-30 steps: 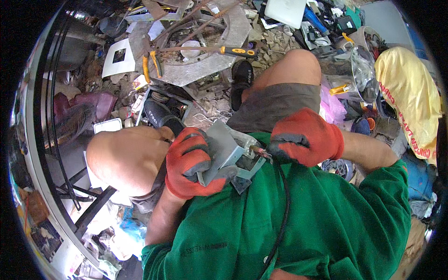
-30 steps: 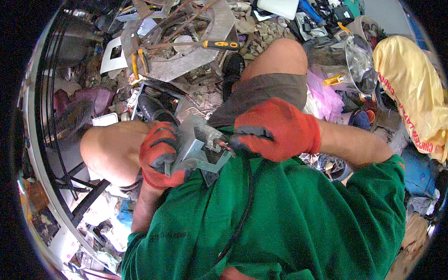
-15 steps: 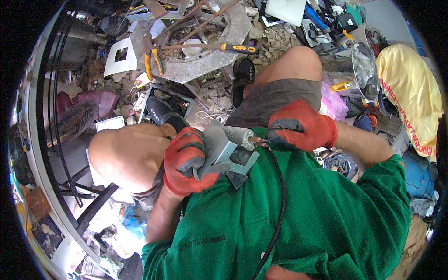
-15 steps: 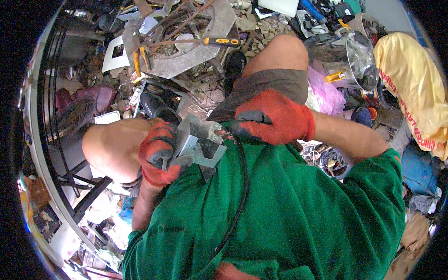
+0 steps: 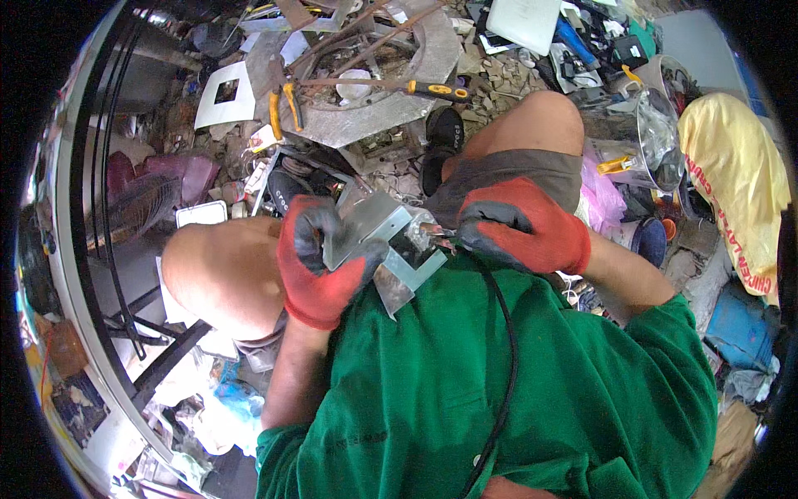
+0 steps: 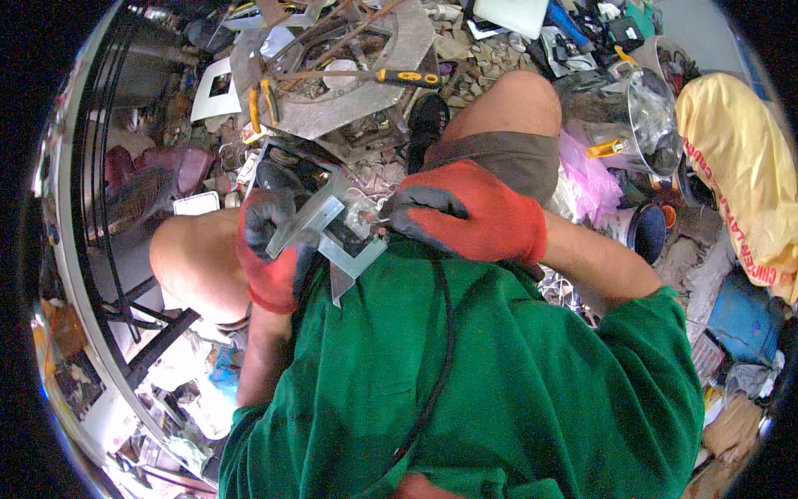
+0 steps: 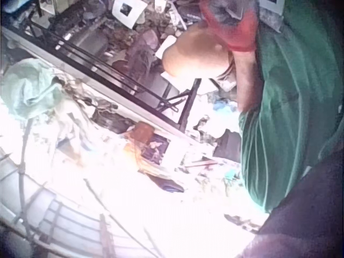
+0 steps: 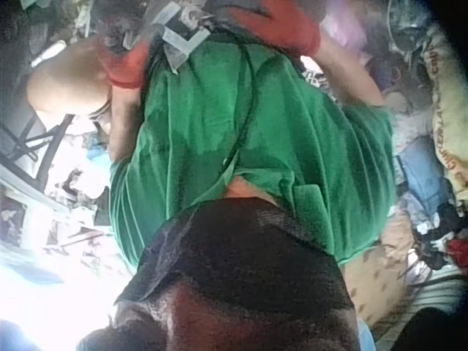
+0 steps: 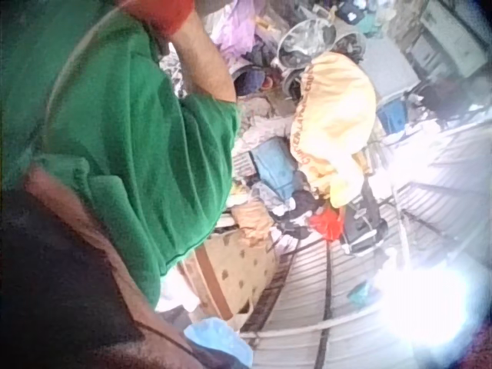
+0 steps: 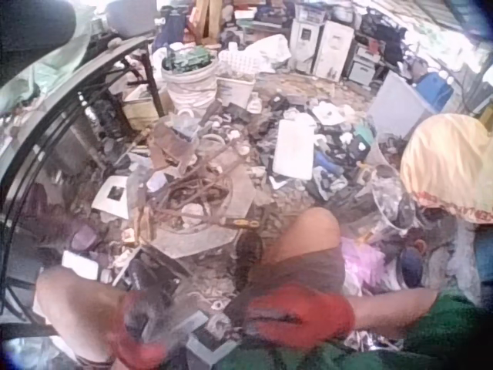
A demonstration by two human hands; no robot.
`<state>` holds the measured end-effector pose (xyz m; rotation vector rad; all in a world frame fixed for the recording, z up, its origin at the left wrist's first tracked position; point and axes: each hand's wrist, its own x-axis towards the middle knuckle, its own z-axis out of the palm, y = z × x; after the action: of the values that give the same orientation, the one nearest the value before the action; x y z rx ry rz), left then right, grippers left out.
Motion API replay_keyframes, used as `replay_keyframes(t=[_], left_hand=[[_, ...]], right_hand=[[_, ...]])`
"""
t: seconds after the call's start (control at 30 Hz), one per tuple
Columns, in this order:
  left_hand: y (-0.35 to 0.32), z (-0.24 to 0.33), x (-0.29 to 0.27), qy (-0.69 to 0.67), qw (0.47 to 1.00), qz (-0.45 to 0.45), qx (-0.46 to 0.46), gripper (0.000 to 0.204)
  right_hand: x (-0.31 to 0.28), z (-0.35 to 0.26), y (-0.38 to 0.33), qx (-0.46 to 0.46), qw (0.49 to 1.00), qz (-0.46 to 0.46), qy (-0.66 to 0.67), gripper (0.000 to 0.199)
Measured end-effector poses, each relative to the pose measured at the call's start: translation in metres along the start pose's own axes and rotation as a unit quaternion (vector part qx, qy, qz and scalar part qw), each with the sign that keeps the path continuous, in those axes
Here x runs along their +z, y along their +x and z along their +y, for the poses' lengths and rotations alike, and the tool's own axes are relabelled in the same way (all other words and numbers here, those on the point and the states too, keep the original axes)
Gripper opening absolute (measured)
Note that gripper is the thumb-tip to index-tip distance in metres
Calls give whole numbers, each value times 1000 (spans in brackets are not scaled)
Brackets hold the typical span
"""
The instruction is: The person disassembles electronic components by removing wires and using a hammer and pliers to break apart metal housings and plastic casings.
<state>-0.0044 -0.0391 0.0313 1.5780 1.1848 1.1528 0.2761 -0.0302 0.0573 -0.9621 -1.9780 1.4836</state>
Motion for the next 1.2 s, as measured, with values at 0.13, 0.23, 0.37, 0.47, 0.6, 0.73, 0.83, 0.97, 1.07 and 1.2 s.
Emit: replay_keyframes(t=[0.13,0.23,0.37,0.47,0.6,0.73,0.83,0.97,1.07,1.2], left_hand=[[-19,-3,16,-177,962,111,-177,58],[-17,3,10,-245,931,-46,-266,51],[-16,-3,-1,-215,934,-145,-244,40],[-10,1,-5,-36,971,-189,-144,32],[-3,8,-9,189,948,-256,11,41],[-26,-20,-8,124,968,-212,-48,44],[-32,-21,-8,174,963,-205,14,45],[-16,3,0,203,945,-235,104,48],[-22,-2,-2,231,931,-246,140,50],[-20,5,0,203,937,-252,130,50]], right_hand=[[10,-1,0,1,998,56,9,20],[17,-6,6,25,996,88,-4,19],[22,-7,14,2,998,42,-42,20],[36,-16,12,-17,997,23,-67,20],[37,-24,9,21,998,-17,-57,20],[39,-24,7,-26,996,-5,-82,17],[34,-31,2,-23,992,-41,-119,20],[24,-32,-4,-70,985,-54,-147,16],[14,-30,-2,-86,983,-76,-142,14],[8,-24,-7,-114,980,-91,-133,14]])
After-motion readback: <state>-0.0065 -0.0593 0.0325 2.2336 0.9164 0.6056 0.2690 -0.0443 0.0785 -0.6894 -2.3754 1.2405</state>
